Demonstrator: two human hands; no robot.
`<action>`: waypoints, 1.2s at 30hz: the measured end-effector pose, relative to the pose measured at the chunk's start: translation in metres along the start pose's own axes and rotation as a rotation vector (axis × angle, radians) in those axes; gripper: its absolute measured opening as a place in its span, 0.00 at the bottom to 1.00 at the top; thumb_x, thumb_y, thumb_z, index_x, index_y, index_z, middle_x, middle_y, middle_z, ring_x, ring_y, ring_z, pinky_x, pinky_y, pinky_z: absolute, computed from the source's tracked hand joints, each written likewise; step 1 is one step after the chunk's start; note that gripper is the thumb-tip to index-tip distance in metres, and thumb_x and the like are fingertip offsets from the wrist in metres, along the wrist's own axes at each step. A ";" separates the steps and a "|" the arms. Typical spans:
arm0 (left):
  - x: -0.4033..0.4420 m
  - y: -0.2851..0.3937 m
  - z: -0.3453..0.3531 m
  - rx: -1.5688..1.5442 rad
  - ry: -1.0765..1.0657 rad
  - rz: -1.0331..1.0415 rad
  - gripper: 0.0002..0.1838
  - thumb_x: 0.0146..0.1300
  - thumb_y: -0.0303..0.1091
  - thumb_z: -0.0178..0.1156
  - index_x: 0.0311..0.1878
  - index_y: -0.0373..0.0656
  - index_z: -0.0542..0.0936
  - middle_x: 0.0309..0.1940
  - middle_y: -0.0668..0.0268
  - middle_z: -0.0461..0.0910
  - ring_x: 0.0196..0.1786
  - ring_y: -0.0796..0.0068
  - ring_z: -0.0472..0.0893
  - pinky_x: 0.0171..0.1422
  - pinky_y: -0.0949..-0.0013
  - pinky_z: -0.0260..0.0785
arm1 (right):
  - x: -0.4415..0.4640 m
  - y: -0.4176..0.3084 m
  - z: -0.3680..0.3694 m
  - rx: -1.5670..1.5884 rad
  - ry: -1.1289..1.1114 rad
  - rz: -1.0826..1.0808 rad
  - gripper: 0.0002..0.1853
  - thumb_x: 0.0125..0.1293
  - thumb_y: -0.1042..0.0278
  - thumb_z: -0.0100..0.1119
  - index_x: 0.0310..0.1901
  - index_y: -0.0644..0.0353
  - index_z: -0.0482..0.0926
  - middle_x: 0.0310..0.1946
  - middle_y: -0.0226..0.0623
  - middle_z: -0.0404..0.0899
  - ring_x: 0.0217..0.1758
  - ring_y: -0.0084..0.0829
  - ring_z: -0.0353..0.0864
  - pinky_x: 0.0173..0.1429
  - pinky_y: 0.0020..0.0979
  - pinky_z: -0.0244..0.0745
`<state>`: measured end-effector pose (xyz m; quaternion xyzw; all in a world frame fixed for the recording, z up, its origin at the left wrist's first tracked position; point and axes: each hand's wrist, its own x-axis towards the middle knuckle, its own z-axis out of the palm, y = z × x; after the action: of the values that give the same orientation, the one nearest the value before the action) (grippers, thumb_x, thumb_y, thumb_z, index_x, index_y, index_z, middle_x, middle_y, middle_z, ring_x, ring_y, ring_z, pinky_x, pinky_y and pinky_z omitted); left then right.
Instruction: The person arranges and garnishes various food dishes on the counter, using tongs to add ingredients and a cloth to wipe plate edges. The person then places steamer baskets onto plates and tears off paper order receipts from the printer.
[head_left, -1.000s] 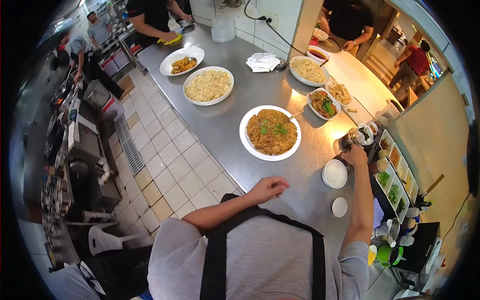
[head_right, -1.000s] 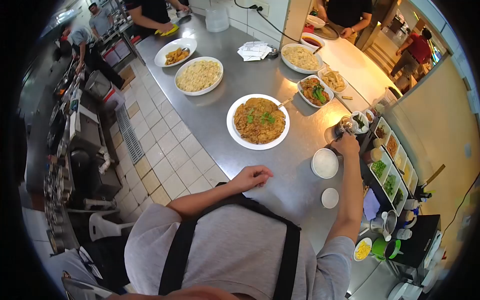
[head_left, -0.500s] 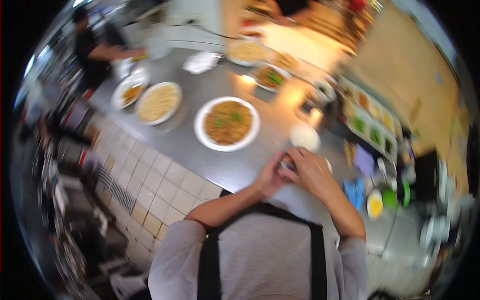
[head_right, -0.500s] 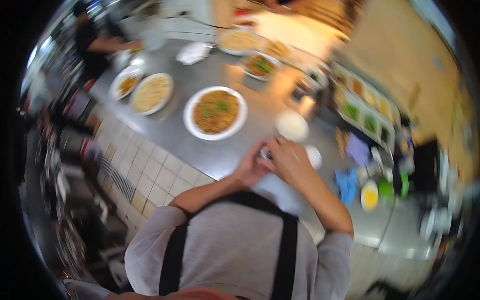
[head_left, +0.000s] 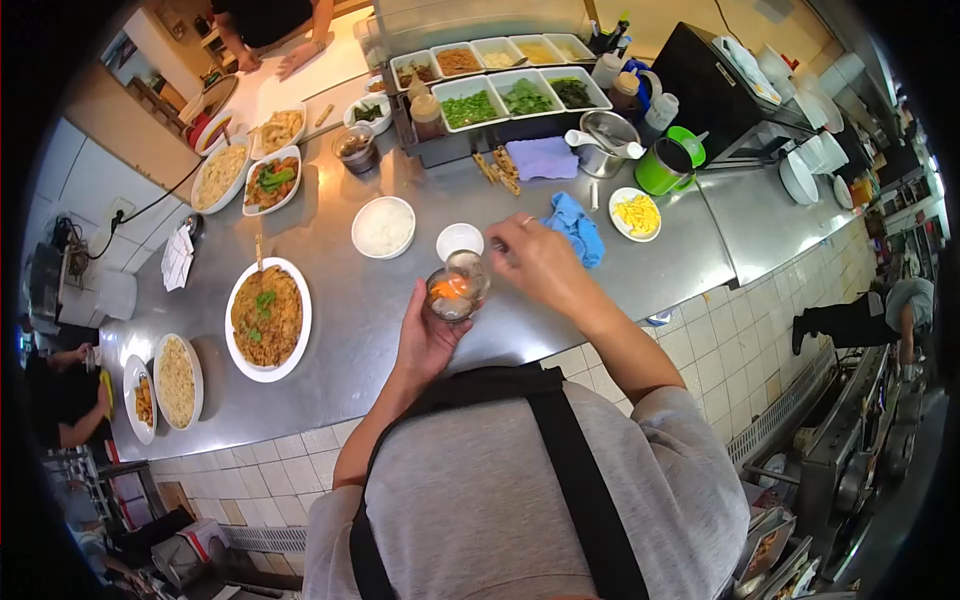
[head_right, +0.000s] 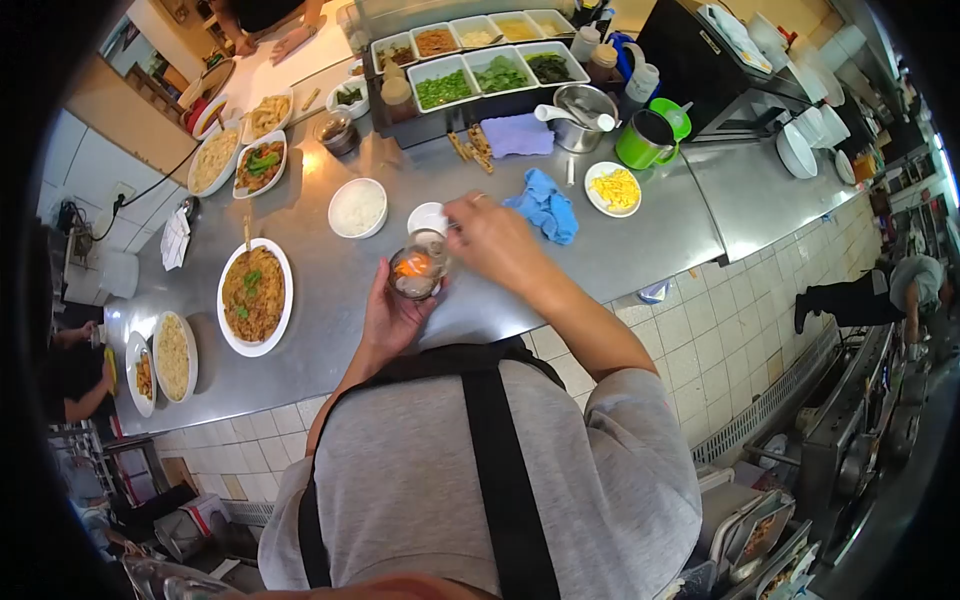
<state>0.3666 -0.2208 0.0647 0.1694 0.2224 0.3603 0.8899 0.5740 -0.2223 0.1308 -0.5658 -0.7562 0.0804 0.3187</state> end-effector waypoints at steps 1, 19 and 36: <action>0.005 -0.002 -0.001 -0.014 0.006 0.006 0.28 0.72 0.57 0.40 0.61 0.44 0.69 0.54 0.60 0.77 0.53 0.59 0.79 0.50 0.65 0.78 | -0.003 0.019 -0.003 -0.036 0.037 0.083 0.10 0.57 0.67 0.61 0.40 0.61 0.79 0.34 0.43 0.78 0.36 0.45 0.81 0.41 0.40 0.77; 0.014 -0.010 -0.029 0.522 0.500 0.339 0.25 0.71 0.53 0.43 0.58 0.43 0.72 0.44 0.64 0.80 0.38 0.75 0.81 0.33 0.72 0.74 | -0.036 0.131 0.035 0.302 -0.078 0.407 0.15 0.56 0.68 0.67 0.45 0.60 0.80 0.35 0.39 0.82 0.32 0.32 0.81 0.39 0.32 0.76; 0.009 0.009 -0.042 1.413 0.633 0.482 0.25 0.71 0.45 0.47 0.60 0.34 0.72 0.52 0.50 0.73 0.56 0.58 0.72 0.64 0.63 0.60 | 0.039 0.148 0.050 -0.166 -0.170 0.122 0.12 0.56 0.66 0.65 0.42 0.58 0.79 0.42 0.44 0.79 0.43 0.48 0.81 0.46 0.45 0.76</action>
<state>0.3452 -0.2019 0.0310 0.6248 0.5962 0.3474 0.3653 0.6584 -0.1231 0.0352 -0.6261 -0.7489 0.0846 0.2002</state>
